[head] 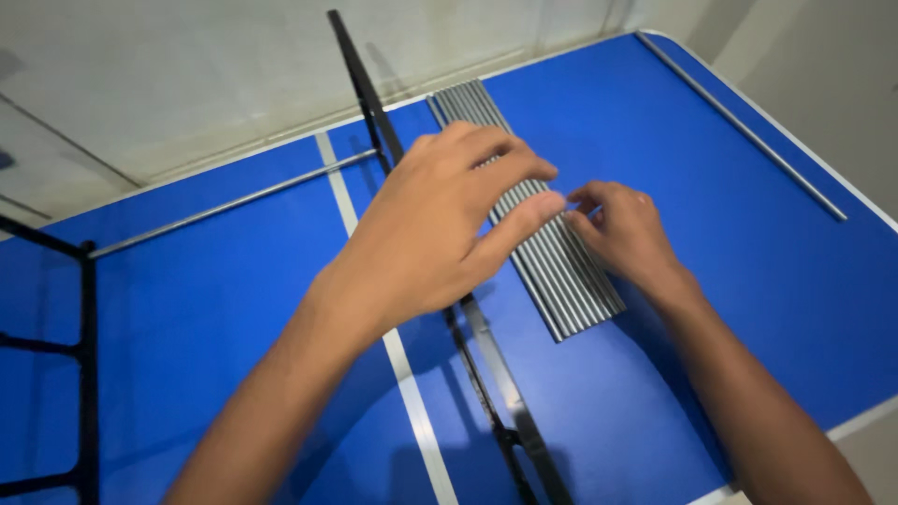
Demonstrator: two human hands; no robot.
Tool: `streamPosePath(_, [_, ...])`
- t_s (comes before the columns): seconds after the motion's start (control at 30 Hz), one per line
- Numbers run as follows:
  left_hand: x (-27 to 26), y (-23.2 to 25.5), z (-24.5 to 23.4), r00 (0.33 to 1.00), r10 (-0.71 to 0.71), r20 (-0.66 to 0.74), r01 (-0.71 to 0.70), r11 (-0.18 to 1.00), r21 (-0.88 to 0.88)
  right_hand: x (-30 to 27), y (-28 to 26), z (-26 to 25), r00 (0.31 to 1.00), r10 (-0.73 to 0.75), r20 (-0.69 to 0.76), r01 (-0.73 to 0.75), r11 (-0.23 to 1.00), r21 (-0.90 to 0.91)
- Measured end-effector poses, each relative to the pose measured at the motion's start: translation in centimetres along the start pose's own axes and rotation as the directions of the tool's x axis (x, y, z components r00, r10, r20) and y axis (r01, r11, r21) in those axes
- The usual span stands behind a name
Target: The person assembles a metal rack by inserting silver rods into black frame slots on a blue table. They repeatedly insert and remove rods, aligning the frame sections and securing the rods in place.
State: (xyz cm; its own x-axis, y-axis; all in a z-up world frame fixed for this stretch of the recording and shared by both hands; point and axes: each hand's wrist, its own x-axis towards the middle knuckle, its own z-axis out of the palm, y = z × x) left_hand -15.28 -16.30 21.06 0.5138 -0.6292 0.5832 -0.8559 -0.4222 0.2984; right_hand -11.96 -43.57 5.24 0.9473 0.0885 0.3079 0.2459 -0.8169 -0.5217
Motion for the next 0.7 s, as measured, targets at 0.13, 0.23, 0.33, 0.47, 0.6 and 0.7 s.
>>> streamPosePath(0.13, [4.0,0.0,2.2,0.955,-0.061,0.291,0.038,0.996,0.082,0.5,1.9,0.6,0.992,0.125,0.001,-0.124,0.990,0.065])
streamPosePath(0.23, [5.3,0.1,3.6,0.893,-0.120,0.433,0.058,0.987,0.152,0.5,2.8,0.7,0.988,0.152,0.031,-0.154,0.984,0.086])
streamPosePath(0.33, [5.5,-0.1,4.3,0.883,-0.109,0.457,0.038,0.986,0.161,0.5,3.0,0.8,0.976,0.201,0.080,-0.208,0.974,0.093])
streamPosePath(0.47, [5.3,-0.2,4.6,0.897,-0.069,0.436,-0.009,0.985,0.175,0.6,2.8,0.8,0.987,0.154,0.051,-0.159,0.981,0.110])
streamPosePath(0.6, [5.1,-0.2,4.5,0.899,-0.100,0.427,0.030,0.985,0.168,0.3,2.8,1.3,0.984,0.176,0.033,-0.177,0.984,0.017])
streamPosePath(0.7, [4.8,-0.2,4.2,0.911,-0.084,0.403,0.019,0.986,0.164,0.0,2.7,2.3,0.982,0.187,0.027,-0.183,0.978,-0.104])
